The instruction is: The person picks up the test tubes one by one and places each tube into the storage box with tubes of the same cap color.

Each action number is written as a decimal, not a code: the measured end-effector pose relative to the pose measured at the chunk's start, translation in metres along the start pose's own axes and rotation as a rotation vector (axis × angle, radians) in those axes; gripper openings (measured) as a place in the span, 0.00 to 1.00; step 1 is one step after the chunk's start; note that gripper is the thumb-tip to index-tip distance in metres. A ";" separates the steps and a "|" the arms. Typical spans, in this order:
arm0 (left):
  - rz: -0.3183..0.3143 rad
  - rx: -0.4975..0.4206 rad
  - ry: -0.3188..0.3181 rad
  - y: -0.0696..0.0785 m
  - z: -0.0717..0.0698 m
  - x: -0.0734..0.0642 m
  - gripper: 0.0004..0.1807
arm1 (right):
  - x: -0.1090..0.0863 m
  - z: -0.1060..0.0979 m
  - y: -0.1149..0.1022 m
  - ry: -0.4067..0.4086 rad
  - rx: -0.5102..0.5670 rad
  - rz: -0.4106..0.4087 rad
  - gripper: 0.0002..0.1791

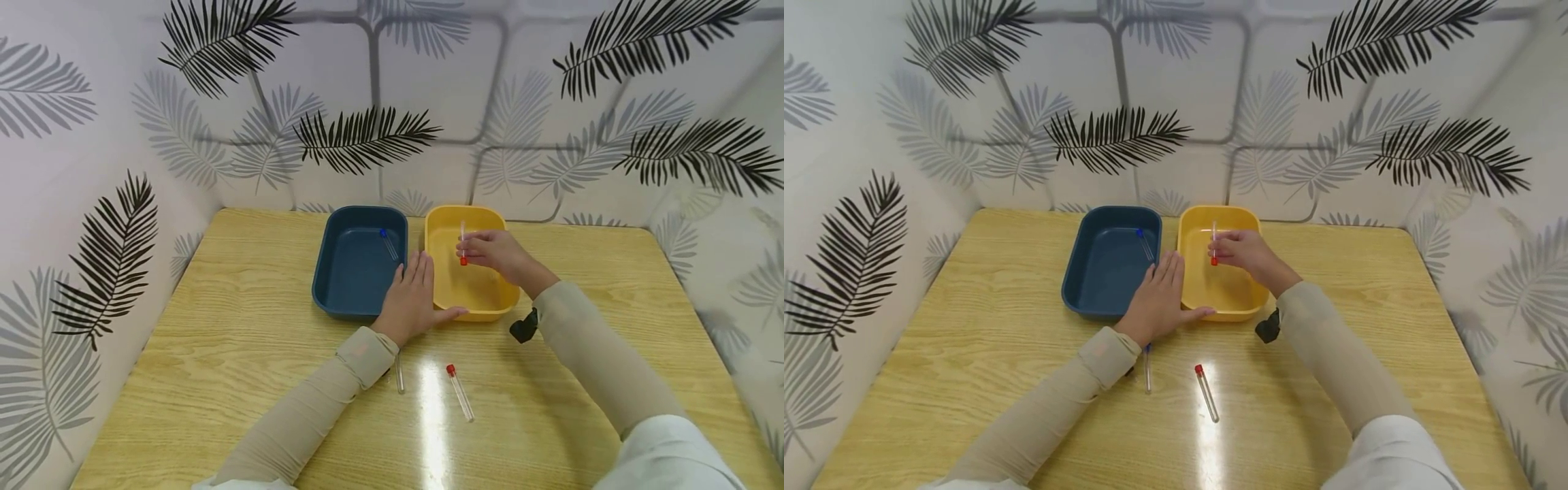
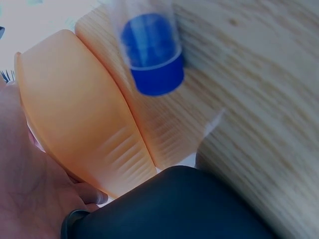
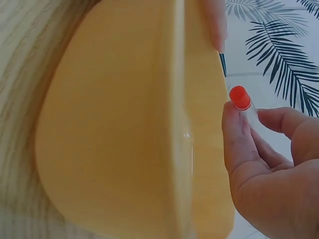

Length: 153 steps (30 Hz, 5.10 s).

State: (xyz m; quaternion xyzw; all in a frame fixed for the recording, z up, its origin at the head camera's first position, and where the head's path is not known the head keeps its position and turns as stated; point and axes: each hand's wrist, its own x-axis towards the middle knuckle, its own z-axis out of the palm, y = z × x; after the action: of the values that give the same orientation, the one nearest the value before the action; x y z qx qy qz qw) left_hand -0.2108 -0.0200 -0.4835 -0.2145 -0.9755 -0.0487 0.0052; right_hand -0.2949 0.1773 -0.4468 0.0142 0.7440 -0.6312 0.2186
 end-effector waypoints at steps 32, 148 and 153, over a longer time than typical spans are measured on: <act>0.001 0.008 -0.021 0.000 0.002 0.000 0.63 | 0.031 0.026 0.032 -0.079 0.023 0.163 0.22; 0.006 -0.046 0.033 0.001 0.001 -0.001 0.63 | -0.155 0.041 0.097 -0.308 -0.290 -0.012 0.16; 0.003 -0.047 0.035 0.001 0.001 -0.002 0.63 | -0.155 0.047 0.095 -0.296 -0.328 -0.024 0.14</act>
State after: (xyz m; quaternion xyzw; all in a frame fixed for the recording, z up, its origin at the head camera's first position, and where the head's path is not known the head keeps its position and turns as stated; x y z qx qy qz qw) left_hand -0.2091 -0.0198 -0.4849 -0.2152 -0.9735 -0.0756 0.0175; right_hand -0.1116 0.1915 -0.4874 -0.1230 0.7966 -0.4996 0.3173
